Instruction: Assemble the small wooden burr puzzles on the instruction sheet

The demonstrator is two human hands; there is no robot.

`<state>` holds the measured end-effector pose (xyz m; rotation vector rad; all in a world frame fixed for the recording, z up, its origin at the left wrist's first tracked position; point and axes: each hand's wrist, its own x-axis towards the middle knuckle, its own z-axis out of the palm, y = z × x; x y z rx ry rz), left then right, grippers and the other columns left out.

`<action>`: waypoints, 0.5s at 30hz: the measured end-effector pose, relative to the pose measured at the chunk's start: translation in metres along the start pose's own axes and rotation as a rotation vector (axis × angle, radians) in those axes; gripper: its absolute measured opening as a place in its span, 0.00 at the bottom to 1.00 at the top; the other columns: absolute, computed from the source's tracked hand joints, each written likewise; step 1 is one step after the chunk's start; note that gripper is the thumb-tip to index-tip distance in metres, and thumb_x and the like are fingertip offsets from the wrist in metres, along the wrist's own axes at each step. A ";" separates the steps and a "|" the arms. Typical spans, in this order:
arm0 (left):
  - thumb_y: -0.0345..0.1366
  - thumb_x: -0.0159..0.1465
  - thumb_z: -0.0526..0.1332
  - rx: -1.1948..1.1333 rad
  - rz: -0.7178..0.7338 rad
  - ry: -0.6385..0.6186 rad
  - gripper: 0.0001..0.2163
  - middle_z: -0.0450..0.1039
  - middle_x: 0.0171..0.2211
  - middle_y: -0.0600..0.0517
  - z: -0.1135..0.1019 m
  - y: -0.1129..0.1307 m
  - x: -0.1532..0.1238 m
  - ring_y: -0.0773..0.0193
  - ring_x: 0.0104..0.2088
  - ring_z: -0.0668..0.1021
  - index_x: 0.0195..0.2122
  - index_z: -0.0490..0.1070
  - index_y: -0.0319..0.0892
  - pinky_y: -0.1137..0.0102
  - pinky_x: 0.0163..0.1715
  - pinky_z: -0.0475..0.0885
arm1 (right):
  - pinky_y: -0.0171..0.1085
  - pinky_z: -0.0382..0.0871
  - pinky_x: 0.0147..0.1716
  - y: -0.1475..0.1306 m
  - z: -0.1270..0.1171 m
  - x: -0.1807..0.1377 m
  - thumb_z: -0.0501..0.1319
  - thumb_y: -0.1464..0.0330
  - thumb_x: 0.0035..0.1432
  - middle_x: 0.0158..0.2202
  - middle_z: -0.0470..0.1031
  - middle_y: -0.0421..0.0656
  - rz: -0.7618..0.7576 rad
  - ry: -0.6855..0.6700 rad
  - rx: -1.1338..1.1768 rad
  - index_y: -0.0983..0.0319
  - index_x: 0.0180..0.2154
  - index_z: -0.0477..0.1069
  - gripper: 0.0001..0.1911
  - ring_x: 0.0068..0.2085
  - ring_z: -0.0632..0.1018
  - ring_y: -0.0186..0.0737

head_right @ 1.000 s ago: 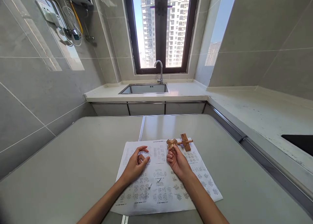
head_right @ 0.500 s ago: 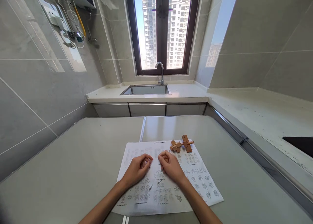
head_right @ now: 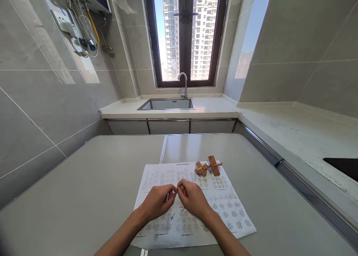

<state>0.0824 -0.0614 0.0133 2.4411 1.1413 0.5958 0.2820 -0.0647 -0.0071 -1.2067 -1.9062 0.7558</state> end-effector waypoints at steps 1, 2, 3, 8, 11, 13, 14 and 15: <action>0.34 0.72 0.54 0.003 0.002 0.000 0.09 0.74 0.26 0.54 0.000 0.000 0.000 0.64 0.26 0.75 0.41 0.74 0.44 0.71 0.29 0.65 | 0.35 0.60 0.28 0.000 0.000 0.000 0.56 0.68 0.66 0.24 0.72 0.37 0.000 -0.002 -0.001 0.59 0.33 0.71 0.09 0.26 0.70 0.38; 0.34 0.72 0.53 0.006 0.002 0.001 0.09 0.74 0.26 0.54 0.001 0.000 0.000 0.64 0.26 0.75 0.41 0.74 0.44 0.71 0.29 0.65 | 0.35 0.60 0.28 0.000 0.000 0.000 0.56 0.68 0.66 0.24 0.72 0.37 0.001 -0.003 -0.003 0.59 0.33 0.72 0.09 0.26 0.70 0.38; 0.34 0.71 0.53 0.008 0.003 0.001 0.09 0.74 0.26 0.54 0.001 -0.001 0.000 0.64 0.26 0.75 0.40 0.74 0.44 0.71 0.29 0.65 | 0.35 0.60 0.28 0.000 0.000 0.000 0.56 0.68 0.66 0.24 0.72 0.37 0.003 -0.004 -0.006 0.59 0.34 0.72 0.09 0.26 0.70 0.38; 0.34 0.71 0.54 -0.001 0.006 0.006 0.08 0.75 0.26 0.54 0.001 -0.002 0.000 0.64 0.26 0.75 0.40 0.73 0.44 0.71 0.29 0.65 | 0.35 0.60 0.29 -0.002 -0.001 0.000 0.56 0.69 0.66 0.25 0.71 0.37 0.003 -0.007 -0.028 0.59 0.34 0.71 0.08 0.26 0.70 0.38; 0.35 0.71 0.55 -0.015 0.007 0.010 0.08 0.75 0.27 0.54 0.000 -0.002 0.000 0.64 0.26 0.75 0.40 0.74 0.45 0.71 0.28 0.65 | 0.35 0.59 0.28 -0.002 -0.001 0.000 0.56 0.68 0.67 0.25 0.72 0.37 0.000 -0.009 -0.031 0.58 0.34 0.71 0.08 0.26 0.70 0.38; 0.35 0.71 0.55 -0.017 0.006 0.013 0.08 0.75 0.27 0.54 0.000 -0.002 -0.001 0.64 0.26 0.76 0.40 0.74 0.45 0.71 0.28 0.65 | 0.35 0.60 0.29 -0.001 -0.002 -0.001 0.56 0.68 0.67 0.25 0.72 0.37 -0.007 -0.005 -0.036 0.58 0.34 0.71 0.09 0.26 0.70 0.38; 0.35 0.71 0.55 -0.016 0.005 0.015 0.08 0.75 0.27 0.54 0.000 -0.002 -0.001 0.64 0.26 0.76 0.40 0.74 0.45 0.71 0.29 0.65 | 0.35 0.60 0.29 -0.001 -0.002 0.000 0.56 0.68 0.67 0.25 0.73 0.38 -0.010 -0.003 -0.038 0.58 0.34 0.71 0.09 0.26 0.70 0.39; 0.35 0.71 0.55 -0.014 0.005 0.015 0.08 0.75 0.27 0.54 0.000 -0.002 -0.001 0.63 0.26 0.76 0.40 0.74 0.45 0.71 0.29 0.65 | 0.36 0.60 0.29 -0.001 -0.002 0.000 0.56 0.67 0.67 0.25 0.73 0.38 -0.013 -0.002 -0.040 0.58 0.34 0.72 0.09 0.27 0.71 0.39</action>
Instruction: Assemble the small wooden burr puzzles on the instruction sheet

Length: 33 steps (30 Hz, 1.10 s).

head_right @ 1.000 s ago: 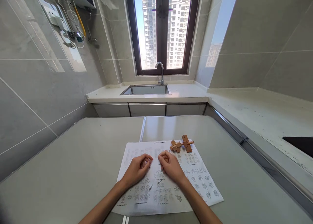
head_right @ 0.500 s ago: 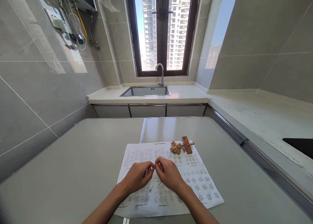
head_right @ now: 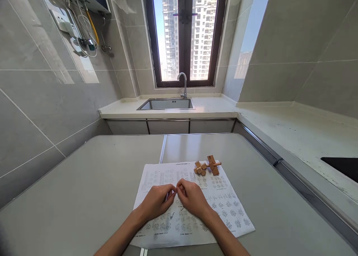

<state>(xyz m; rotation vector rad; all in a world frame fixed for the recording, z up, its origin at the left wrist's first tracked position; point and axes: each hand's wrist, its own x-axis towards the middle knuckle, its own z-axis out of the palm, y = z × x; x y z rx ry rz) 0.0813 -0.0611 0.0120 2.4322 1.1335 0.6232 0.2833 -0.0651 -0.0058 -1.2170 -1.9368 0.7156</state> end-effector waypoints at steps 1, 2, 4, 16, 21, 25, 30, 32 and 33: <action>0.35 0.71 0.55 0.000 0.001 0.001 0.08 0.75 0.27 0.54 0.000 0.000 0.000 0.63 0.27 0.76 0.40 0.74 0.45 0.71 0.29 0.65 | 0.36 0.61 0.29 0.000 0.000 0.000 0.56 0.67 0.67 0.25 0.73 0.38 -0.001 0.001 0.000 0.59 0.34 0.72 0.09 0.27 0.71 0.39; 0.35 0.71 0.55 -0.001 0.003 0.001 0.08 0.75 0.27 0.54 0.000 0.000 0.000 0.63 0.27 0.76 0.40 0.74 0.45 0.71 0.29 0.65 | 0.36 0.61 0.29 0.000 0.000 0.000 0.56 0.67 0.67 0.25 0.73 0.38 -0.001 0.000 0.003 0.59 0.34 0.72 0.09 0.27 0.71 0.39; 0.35 0.71 0.55 -0.010 0.005 0.004 0.08 0.75 0.27 0.54 0.001 0.000 0.000 0.63 0.27 0.76 0.40 0.74 0.45 0.71 0.29 0.65 | 0.36 0.61 0.29 0.000 0.000 0.001 0.56 0.67 0.67 0.26 0.74 0.38 0.002 0.002 0.006 0.58 0.34 0.72 0.09 0.27 0.71 0.39; 0.34 0.71 0.54 0.005 0.004 -0.010 0.08 0.75 0.28 0.54 0.000 0.000 0.000 0.63 0.27 0.76 0.40 0.73 0.44 0.71 0.29 0.65 | 0.35 0.59 0.29 0.001 0.000 0.000 0.56 0.69 0.66 0.26 0.73 0.38 0.008 -0.009 -0.013 0.58 0.34 0.72 0.08 0.27 0.71 0.39; 0.34 0.72 0.54 0.017 0.007 -0.015 0.08 0.74 0.27 0.55 0.001 0.000 0.000 0.64 0.26 0.75 0.40 0.73 0.44 0.72 0.29 0.65 | 0.35 0.60 0.30 0.000 0.000 0.001 0.56 0.70 0.66 0.26 0.73 0.38 0.012 -0.015 -0.004 0.59 0.35 0.72 0.08 0.27 0.71 0.38; 0.34 0.72 0.54 0.025 0.002 -0.005 0.08 0.75 0.28 0.55 0.002 -0.001 -0.001 0.65 0.26 0.75 0.40 0.73 0.44 0.72 0.29 0.65 | 0.34 0.60 0.30 0.000 0.000 0.000 0.56 0.70 0.66 0.26 0.73 0.37 0.018 -0.022 0.003 0.59 0.35 0.72 0.08 0.27 0.71 0.38; 0.33 0.71 0.54 0.037 0.006 -0.005 0.07 0.75 0.28 0.55 0.003 -0.001 -0.001 0.64 0.27 0.76 0.40 0.73 0.44 0.72 0.29 0.65 | 0.34 0.60 0.30 0.000 0.000 0.000 0.55 0.69 0.67 0.26 0.72 0.37 0.021 -0.024 -0.004 0.59 0.34 0.71 0.08 0.27 0.70 0.38; 0.33 0.71 0.54 0.039 0.006 -0.006 0.07 0.75 0.28 0.55 0.003 -0.001 -0.001 0.64 0.27 0.76 0.40 0.73 0.44 0.72 0.29 0.66 | 0.35 0.60 0.30 0.001 0.000 0.000 0.55 0.69 0.67 0.26 0.72 0.38 0.022 -0.027 -0.007 0.58 0.35 0.71 0.09 0.27 0.70 0.38; 0.33 0.71 0.54 0.042 0.005 -0.006 0.07 0.75 0.28 0.55 0.003 -0.001 0.000 0.64 0.27 0.76 0.40 0.73 0.44 0.72 0.29 0.66 | 0.35 0.60 0.30 0.001 0.000 0.000 0.55 0.69 0.67 0.26 0.72 0.38 0.022 -0.028 -0.007 0.58 0.35 0.71 0.09 0.27 0.70 0.38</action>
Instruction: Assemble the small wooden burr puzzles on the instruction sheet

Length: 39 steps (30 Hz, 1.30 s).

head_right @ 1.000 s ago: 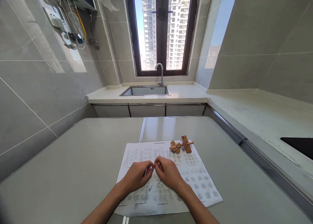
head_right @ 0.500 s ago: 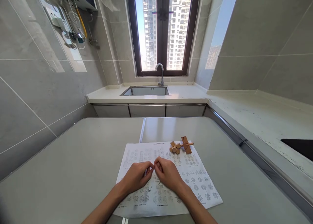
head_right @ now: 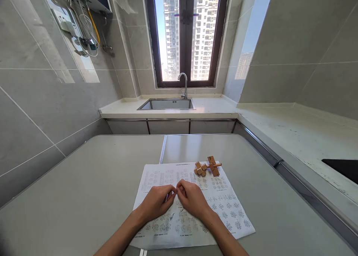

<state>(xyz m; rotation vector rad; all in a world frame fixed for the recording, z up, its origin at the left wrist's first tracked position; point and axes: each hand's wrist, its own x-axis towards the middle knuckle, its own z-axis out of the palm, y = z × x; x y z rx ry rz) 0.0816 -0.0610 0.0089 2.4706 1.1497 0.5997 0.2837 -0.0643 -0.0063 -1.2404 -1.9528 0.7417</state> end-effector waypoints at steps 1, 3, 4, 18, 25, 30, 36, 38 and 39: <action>0.33 0.71 0.55 0.002 -0.002 0.001 0.07 0.75 0.28 0.55 0.000 0.000 0.000 0.65 0.27 0.76 0.40 0.73 0.44 0.72 0.29 0.66 | 0.35 0.60 0.30 0.000 0.000 0.000 0.55 0.69 0.67 0.26 0.73 0.38 0.001 -0.002 0.000 0.58 0.35 0.71 0.09 0.27 0.70 0.38; 0.33 0.71 0.55 0.004 -0.004 0.002 0.07 0.75 0.28 0.55 0.000 0.000 0.000 0.65 0.27 0.76 0.40 0.73 0.44 0.72 0.29 0.66 | 0.35 0.60 0.30 0.000 0.000 0.000 0.55 0.69 0.67 0.26 0.73 0.38 0.002 -0.004 0.000 0.58 0.35 0.71 0.08 0.27 0.71 0.38; 0.33 0.71 0.55 0.005 -0.004 0.002 0.07 0.75 0.28 0.55 0.000 -0.001 0.000 0.65 0.27 0.76 0.40 0.73 0.44 0.72 0.29 0.65 | 0.35 0.60 0.30 0.000 0.000 0.000 0.55 0.69 0.67 0.26 0.73 0.38 0.002 -0.004 0.000 0.58 0.35 0.71 0.08 0.27 0.71 0.38; 0.33 0.72 0.55 0.009 0.011 0.003 0.08 0.76 0.28 0.55 0.001 -0.001 -0.001 0.64 0.27 0.77 0.40 0.73 0.44 0.72 0.30 0.66 | 0.35 0.60 0.30 0.000 0.001 0.000 0.55 0.68 0.67 0.26 0.73 0.38 -0.001 0.004 -0.010 0.59 0.35 0.71 0.08 0.28 0.71 0.38; 0.33 0.71 0.55 0.010 0.004 -0.005 0.08 0.76 0.28 0.55 -0.001 0.000 -0.001 0.64 0.28 0.77 0.41 0.74 0.44 0.72 0.29 0.66 | 0.35 0.60 0.30 -0.002 0.000 0.000 0.56 0.68 0.67 0.26 0.74 0.38 0.009 -0.003 -0.006 0.58 0.34 0.71 0.08 0.28 0.71 0.39; 0.33 0.72 0.54 0.016 0.006 -0.004 0.08 0.76 0.29 0.55 -0.001 -0.001 -0.001 0.64 0.28 0.78 0.41 0.73 0.44 0.72 0.30 0.66 | 0.35 0.61 0.30 -0.003 -0.001 0.000 0.56 0.69 0.67 0.26 0.74 0.38 0.007 -0.001 -0.008 0.58 0.35 0.71 0.08 0.27 0.71 0.39; 0.33 0.71 0.55 0.007 0.010 0.002 0.08 0.76 0.28 0.55 -0.001 -0.001 -0.001 0.65 0.27 0.77 0.40 0.73 0.44 0.72 0.29 0.66 | 0.34 0.60 0.30 -0.001 0.000 0.000 0.56 0.69 0.67 0.26 0.74 0.38 -0.004 0.000 -0.010 0.58 0.35 0.71 0.08 0.27 0.71 0.38; 0.33 0.71 0.54 0.007 0.014 0.005 0.08 0.76 0.28 0.55 -0.001 -0.001 -0.001 0.65 0.27 0.76 0.40 0.73 0.44 0.72 0.29 0.66 | 0.34 0.60 0.30 -0.001 0.000 0.000 0.56 0.69 0.67 0.26 0.74 0.38 -0.010 0.004 -0.011 0.59 0.35 0.72 0.08 0.27 0.71 0.38; 0.33 0.71 0.54 0.008 0.014 0.006 0.08 0.76 0.28 0.55 -0.001 -0.001 -0.001 0.65 0.27 0.77 0.40 0.73 0.44 0.72 0.29 0.66 | 0.34 0.60 0.30 -0.001 0.000 0.000 0.56 0.69 0.66 0.26 0.74 0.38 -0.011 0.005 -0.011 0.59 0.35 0.72 0.07 0.27 0.71 0.38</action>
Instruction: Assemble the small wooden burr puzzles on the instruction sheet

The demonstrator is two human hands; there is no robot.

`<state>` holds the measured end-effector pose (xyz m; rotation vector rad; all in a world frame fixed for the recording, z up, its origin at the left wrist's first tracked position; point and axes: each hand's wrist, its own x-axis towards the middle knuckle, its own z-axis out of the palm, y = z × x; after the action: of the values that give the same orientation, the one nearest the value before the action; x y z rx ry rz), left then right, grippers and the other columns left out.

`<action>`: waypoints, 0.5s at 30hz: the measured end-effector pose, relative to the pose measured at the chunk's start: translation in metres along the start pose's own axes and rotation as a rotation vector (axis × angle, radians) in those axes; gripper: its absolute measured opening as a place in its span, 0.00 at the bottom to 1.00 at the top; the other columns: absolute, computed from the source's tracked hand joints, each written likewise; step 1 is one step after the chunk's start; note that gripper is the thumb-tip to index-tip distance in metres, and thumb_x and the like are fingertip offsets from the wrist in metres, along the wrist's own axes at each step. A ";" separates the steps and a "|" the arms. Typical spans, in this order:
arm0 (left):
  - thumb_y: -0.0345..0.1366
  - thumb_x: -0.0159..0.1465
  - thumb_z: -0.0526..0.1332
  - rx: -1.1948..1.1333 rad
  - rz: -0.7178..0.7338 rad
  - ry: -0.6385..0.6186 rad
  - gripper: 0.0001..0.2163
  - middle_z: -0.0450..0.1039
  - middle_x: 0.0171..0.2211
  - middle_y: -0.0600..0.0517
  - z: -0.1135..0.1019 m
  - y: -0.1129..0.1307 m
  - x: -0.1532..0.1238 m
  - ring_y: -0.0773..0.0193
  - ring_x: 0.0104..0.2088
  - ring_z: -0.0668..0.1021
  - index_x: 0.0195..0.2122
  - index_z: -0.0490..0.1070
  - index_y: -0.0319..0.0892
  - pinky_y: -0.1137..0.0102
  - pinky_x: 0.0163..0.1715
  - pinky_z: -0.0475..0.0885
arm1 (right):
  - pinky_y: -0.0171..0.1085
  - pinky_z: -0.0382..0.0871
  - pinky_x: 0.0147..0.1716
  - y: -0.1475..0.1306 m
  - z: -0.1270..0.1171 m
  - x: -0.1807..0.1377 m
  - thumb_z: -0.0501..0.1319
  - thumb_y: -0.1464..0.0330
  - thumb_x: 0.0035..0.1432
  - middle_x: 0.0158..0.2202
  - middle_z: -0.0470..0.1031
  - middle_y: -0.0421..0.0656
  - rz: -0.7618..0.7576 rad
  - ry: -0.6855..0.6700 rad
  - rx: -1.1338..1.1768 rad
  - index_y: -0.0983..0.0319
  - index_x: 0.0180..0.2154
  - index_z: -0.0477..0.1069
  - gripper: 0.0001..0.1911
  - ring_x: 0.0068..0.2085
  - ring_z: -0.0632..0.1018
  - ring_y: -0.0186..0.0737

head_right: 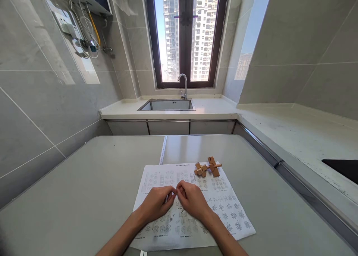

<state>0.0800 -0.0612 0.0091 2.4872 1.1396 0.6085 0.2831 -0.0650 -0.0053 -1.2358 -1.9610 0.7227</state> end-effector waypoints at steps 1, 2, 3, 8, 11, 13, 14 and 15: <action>0.33 0.71 0.54 0.000 0.000 0.000 0.08 0.76 0.28 0.55 0.000 0.000 0.000 0.64 0.27 0.77 0.40 0.73 0.44 0.72 0.29 0.66 | 0.35 0.60 0.30 0.000 0.000 0.000 0.56 0.69 0.66 0.26 0.74 0.38 0.000 0.000 0.000 0.59 0.35 0.72 0.08 0.27 0.71 0.38; 0.33 0.71 0.54 0.000 -0.001 -0.001 0.08 0.76 0.28 0.55 0.000 0.000 0.000 0.64 0.27 0.77 0.40 0.73 0.44 0.72 0.29 0.66 | 0.35 0.61 0.30 0.000 0.000 0.000 0.56 0.69 0.67 0.26 0.74 0.38 0.001 0.000 -0.001 0.59 0.35 0.72 0.08 0.27 0.72 0.38; 0.33 0.71 0.54 -0.001 0.000 -0.001 0.08 0.76 0.28 0.55 0.000 0.000 0.000 0.64 0.27 0.77 0.41 0.73 0.44 0.71 0.29 0.66 | 0.35 0.61 0.30 0.000 0.000 0.000 0.56 0.69 0.67 0.26 0.74 0.38 0.003 0.000 -0.003 0.58 0.35 0.72 0.08 0.27 0.72 0.39; 0.34 0.72 0.54 0.004 0.008 0.004 0.08 0.76 0.28 0.54 0.001 -0.001 0.000 0.63 0.27 0.77 0.40 0.73 0.44 0.71 0.29 0.66 | 0.35 0.60 0.30 0.000 0.001 0.000 0.56 0.69 0.67 0.26 0.74 0.38 0.009 0.000 -0.010 0.58 0.35 0.71 0.08 0.27 0.71 0.39; 0.34 0.72 0.54 0.011 0.001 -0.002 0.08 0.76 0.28 0.54 0.001 -0.001 0.000 0.63 0.27 0.77 0.41 0.73 0.44 0.71 0.29 0.66 | 0.35 0.60 0.30 0.001 0.001 0.000 0.56 0.69 0.67 0.26 0.73 0.37 0.004 -0.001 -0.005 0.58 0.35 0.71 0.08 0.27 0.71 0.38; 0.33 0.72 0.54 0.007 -0.001 -0.003 0.08 0.76 0.28 0.54 0.001 -0.001 0.000 0.64 0.27 0.77 0.41 0.73 0.44 0.71 0.29 0.66 | 0.35 0.60 0.30 0.001 0.001 -0.001 0.56 0.70 0.67 0.26 0.73 0.37 0.001 -0.003 -0.002 0.58 0.35 0.71 0.08 0.27 0.71 0.38; 0.33 0.72 0.54 0.003 -0.002 -0.002 0.08 0.76 0.28 0.54 0.001 -0.001 0.000 0.64 0.27 0.77 0.41 0.73 0.44 0.72 0.29 0.66 | 0.35 0.60 0.30 0.000 0.001 -0.001 0.56 0.70 0.66 0.26 0.73 0.37 0.000 -0.002 -0.001 0.58 0.35 0.71 0.07 0.27 0.71 0.38; 0.33 0.72 0.54 0.000 -0.002 -0.002 0.08 0.77 0.28 0.54 0.001 -0.001 0.000 0.64 0.27 0.77 0.41 0.73 0.44 0.72 0.29 0.66 | 0.35 0.60 0.30 0.000 0.001 0.000 0.56 0.70 0.66 0.26 0.73 0.37 -0.002 0.000 -0.001 0.58 0.35 0.71 0.07 0.27 0.71 0.38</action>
<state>0.0797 -0.0611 0.0083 2.4861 1.1417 0.6055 0.2826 -0.0656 -0.0059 -1.2348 -1.9628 0.7204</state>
